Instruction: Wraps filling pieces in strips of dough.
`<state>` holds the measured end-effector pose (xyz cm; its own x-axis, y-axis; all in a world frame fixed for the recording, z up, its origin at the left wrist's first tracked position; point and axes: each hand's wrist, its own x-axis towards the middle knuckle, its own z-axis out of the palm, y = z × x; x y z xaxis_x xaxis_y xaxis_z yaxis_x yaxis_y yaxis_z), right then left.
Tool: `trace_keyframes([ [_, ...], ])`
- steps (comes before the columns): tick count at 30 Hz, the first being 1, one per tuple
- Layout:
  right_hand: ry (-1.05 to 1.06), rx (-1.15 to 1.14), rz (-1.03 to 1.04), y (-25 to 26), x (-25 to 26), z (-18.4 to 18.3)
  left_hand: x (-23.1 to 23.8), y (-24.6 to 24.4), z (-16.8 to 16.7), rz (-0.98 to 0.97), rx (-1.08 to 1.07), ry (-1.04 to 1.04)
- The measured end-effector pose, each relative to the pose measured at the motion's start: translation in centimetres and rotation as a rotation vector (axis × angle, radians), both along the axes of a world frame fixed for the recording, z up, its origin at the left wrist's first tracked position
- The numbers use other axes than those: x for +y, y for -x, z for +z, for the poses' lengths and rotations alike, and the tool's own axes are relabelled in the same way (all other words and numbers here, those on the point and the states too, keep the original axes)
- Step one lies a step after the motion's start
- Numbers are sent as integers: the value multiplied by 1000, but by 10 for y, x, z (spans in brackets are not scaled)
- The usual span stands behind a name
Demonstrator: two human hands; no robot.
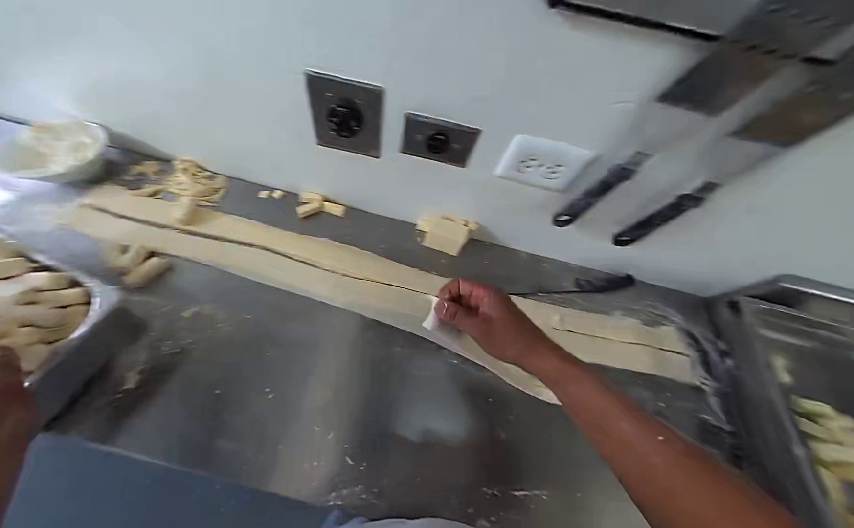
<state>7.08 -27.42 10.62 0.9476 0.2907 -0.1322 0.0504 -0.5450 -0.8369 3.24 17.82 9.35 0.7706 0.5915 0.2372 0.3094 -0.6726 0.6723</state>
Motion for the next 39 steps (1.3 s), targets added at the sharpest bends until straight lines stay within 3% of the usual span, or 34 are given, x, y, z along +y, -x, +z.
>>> trace_keyframes([
  [3,-158,-204,-46,13,-8,63,-64,-13,-39,-639,-295,100],
  [5,-237,-284,-127,17,-5,99,-146,-23,-28,-935,-367,300],
  [8,-316,-412,-156,23,0,139,-247,-26,12,-1227,-286,570],
  [11,-358,-507,-141,27,5,171,-298,-24,36,-1359,-127,759],
  [13,-424,-513,-156,28,11,188,-312,-21,33,-1317,-7,863],
  [17,-496,-529,-156,28,28,214,-320,-15,0,-1113,108,840],
  [21,-533,-543,-170,19,51,235,-318,-5,-27,-981,99,837],
  [25,-590,-517,-167,2,85,244,-324,17,-64,-893,104,986],
  [28,-557,-472,-82,-9,116,232,-334,25,-78,-796,104,1102],
  [32,-303,-275,137,-14,133,195,-340,29,-51,-693,34,1277],
  [35,-124,-136,299,-7,129,161,-333,30,-30,-477,67,1513],
  [39,-181,-59,255,-1,133,125,-323,43,-54,-284,166,1603],
])
